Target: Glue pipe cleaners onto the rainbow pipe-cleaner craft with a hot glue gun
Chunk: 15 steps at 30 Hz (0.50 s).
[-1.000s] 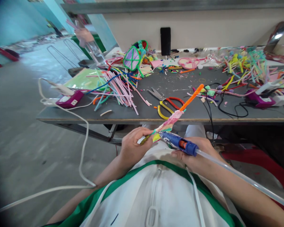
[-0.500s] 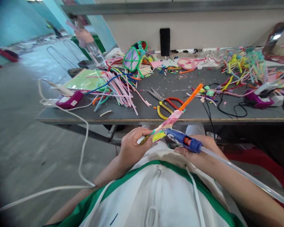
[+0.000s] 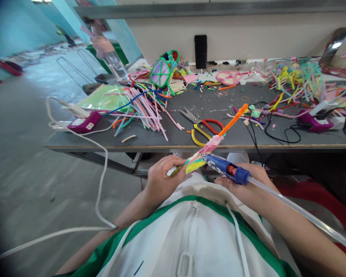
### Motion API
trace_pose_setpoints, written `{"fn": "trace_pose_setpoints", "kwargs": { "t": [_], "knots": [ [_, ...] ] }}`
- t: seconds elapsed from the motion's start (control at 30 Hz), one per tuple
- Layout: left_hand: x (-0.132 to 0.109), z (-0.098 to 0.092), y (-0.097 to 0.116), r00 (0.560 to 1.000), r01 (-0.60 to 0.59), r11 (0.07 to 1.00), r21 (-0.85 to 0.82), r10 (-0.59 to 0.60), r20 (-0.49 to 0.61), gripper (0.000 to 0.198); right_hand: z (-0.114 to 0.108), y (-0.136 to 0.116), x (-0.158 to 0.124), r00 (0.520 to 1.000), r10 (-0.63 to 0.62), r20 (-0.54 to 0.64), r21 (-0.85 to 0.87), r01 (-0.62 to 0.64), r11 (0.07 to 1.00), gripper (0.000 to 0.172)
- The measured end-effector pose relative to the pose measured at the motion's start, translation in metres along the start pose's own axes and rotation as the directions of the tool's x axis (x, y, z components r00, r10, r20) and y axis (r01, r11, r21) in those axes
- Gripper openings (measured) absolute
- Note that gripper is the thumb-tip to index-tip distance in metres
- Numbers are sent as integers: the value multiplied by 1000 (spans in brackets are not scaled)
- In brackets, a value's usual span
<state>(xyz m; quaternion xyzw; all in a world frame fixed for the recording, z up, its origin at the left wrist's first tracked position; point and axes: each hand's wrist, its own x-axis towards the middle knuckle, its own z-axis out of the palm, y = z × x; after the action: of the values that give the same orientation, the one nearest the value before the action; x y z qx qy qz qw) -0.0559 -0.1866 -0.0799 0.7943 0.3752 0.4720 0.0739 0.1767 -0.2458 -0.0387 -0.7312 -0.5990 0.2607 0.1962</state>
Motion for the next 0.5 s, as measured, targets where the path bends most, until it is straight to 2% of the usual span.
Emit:
{"fn": "trace_pose_setpoints", "kwargs": {
  "t": [0.13, 0.37, 0.5],
  "knots": [
    [0, 0, 0, 1000, 2, 1000, 7, -2, 3, 9, 0, 1, -1, 1000, 0, 12, 13, 0, 1000, 43],
    [-2, 1, -2, 1000, 12, 1000, 1, -12, 13, 9, -2, 10, -1, 998, -40, -52, -26, 39, 999, 39],
    [-2, 2, -2, 1000, 14, 1000, -1, -14, 19, 9, -1, 12, -1, 998, -43, -50, -22, 42, 999, 37]
  ]
}}
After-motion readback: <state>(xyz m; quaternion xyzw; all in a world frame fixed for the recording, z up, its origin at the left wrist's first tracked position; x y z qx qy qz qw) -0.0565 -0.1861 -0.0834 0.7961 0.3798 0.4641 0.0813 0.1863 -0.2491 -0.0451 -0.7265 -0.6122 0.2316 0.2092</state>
